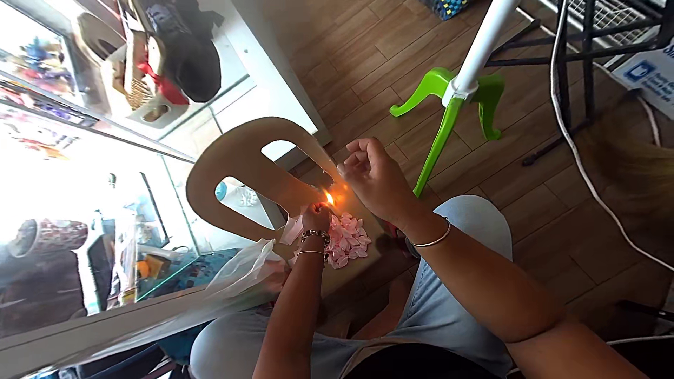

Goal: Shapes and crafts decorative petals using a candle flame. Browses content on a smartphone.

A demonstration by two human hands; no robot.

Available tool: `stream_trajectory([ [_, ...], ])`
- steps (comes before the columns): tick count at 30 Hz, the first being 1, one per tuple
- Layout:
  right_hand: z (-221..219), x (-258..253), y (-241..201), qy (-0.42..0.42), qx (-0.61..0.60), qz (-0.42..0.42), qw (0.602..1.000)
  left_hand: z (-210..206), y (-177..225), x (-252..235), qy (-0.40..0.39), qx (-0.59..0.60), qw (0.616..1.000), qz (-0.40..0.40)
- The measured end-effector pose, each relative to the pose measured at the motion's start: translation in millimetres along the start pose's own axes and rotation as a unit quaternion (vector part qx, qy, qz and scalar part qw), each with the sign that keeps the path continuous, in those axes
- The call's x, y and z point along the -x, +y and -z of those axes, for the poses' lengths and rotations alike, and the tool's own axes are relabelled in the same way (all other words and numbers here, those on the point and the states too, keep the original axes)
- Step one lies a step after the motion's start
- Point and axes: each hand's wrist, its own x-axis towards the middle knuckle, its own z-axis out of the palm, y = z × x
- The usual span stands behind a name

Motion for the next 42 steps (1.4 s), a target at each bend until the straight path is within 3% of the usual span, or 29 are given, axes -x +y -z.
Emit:
stream_trajectory([
  [17,-3,1,-3,-0.007,0.006,0.004,1.0,2,2,10,-0.001,-0.037,0.999,-0.013],
  [21,-3,0,-3,-0.009,0.001,0.009,1.0,18,26,16,-0.079,-0.046,0.995,0.048],
  [24,-3,2,-3,-0.01,-0.003,0.009,1.0,0,-2,11,0.018,-0.019,0.999,-0.024],
  [36,-2,2,-5,-0.011,0.0,0.005,1.0,2,1,19,0.011,-0.026,1.0,0.006],
  [40,-3,1,-3,-0.011,0.005,0.0,1.0,3,1,10,-0.004,-0.028,0.999,-0.028],
  [42,-5,2,-2,-0.011,0.007,0.002,1.0,8,0,14,-0.008,-0.097,0.994,-0.05],
])
